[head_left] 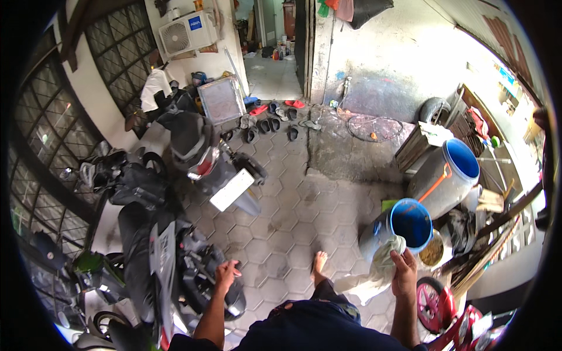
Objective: The person pours water onto a printing screen and wipes it with a cloth, then moves outside to open a scooter seat and wipe the interior with a cloth. The person returns inside and wipes the screen again.
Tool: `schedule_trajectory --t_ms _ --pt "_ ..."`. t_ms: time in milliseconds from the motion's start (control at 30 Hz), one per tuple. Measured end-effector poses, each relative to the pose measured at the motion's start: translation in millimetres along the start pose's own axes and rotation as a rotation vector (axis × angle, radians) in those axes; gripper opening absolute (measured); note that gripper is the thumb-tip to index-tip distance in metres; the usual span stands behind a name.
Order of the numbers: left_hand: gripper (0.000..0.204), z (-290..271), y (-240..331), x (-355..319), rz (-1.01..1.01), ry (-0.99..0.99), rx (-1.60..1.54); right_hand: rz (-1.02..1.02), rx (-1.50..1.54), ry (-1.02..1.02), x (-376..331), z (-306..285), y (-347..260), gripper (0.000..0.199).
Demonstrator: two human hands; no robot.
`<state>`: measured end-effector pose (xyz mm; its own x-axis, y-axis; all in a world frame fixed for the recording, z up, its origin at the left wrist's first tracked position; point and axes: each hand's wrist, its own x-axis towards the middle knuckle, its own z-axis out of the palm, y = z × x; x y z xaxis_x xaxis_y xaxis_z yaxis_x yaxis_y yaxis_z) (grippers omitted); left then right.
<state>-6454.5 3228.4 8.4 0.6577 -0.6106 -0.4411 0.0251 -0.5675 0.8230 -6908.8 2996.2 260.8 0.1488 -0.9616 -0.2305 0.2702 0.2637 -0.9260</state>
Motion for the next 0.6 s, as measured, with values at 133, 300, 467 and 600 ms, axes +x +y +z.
schedule_trajectory --t_ms 133,300,467,600 --pt "0.039 65 35 110 -0.274 0.098 0.12 0.029 -0.088 0.009 219 56 -9 0.028" --pt "0.035 119 22 183 -0.671 -0.118 0.204 0.105 -0.115 -0.27 465 171 -53 0.028" --pt "0.033 167 53 333 -0.831 -0.144 0.213 0.097 -0.229 -0.414 706 290 -51 0.029" --pt "0.034 179 147 519 -0.769 -0.107 0.193 0.073 -0.155 -0.312 862 376 -47 0.03"
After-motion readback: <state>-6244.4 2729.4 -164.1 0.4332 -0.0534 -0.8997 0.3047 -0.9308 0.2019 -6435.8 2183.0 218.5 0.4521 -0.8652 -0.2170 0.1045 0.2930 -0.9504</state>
